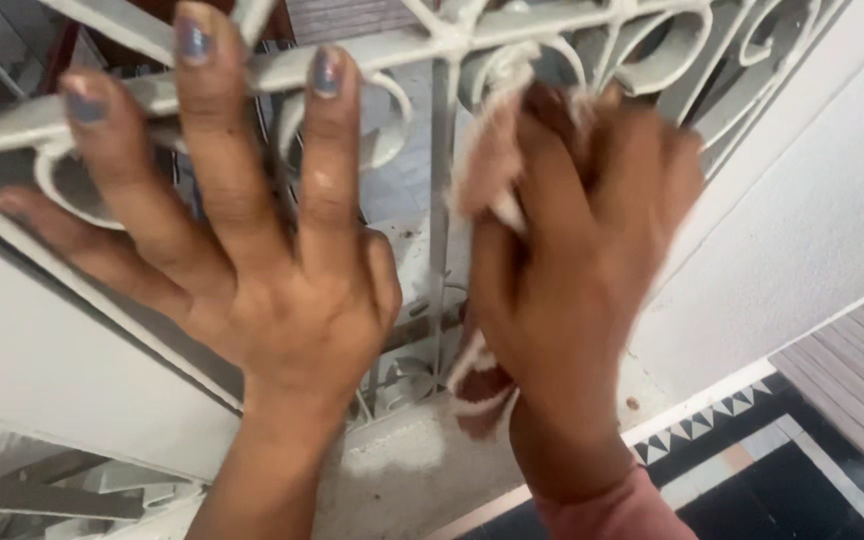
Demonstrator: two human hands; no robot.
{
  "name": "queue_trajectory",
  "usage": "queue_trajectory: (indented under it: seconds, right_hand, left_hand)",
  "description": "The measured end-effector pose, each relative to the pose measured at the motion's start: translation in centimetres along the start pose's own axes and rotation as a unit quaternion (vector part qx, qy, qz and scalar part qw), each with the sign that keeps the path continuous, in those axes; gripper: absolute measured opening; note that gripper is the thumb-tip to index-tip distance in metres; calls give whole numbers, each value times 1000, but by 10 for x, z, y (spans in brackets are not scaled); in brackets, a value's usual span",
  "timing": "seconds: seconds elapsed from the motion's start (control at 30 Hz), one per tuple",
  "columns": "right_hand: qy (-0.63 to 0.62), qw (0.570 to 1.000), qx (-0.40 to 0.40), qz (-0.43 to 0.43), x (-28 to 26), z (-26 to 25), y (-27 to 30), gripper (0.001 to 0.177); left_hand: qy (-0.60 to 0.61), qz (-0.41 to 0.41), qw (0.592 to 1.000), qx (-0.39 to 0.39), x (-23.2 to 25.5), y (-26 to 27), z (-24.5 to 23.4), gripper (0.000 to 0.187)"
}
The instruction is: The person wipes the white metal decorative grill of a gate using a striped cloth, cleaning the curved and vertical bars.
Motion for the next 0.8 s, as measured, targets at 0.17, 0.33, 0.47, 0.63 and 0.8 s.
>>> queue_trajectory:
  seconds: [0.17,0.33,0.47,0.63,0.8]
  right_hand:
    - [12,1000,-11,-6,7,-1,4,27]
    - [6,1000,8,-15,8,8,4,27]
    - [20,1000,-3,-20,12,13,9,30]
    - [19,1000,-9,-7,12,10,13,39]
    - [47,999,-7,-21,13,17,12,32]
  left_hand:
    - [31,18,999,-21,0,7,4,71]
    - [4,45,998,-41,-2,17,9,80]
    - [49,32,997,-45,-1,22,12,81]
    - [43,48,997,-51,-8,22,12,82]
    - [33,53,997,-39,-5,22,12,78]
Point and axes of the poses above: each hand's wrist, its own y-axis away from the middle knuckle, its own z-axis out of the palm, x = y × z, the point moved 6 cm from there along -y, towards the middle knuckle, and after that the axes turned 1 degree about y, right-handed, at the moved point
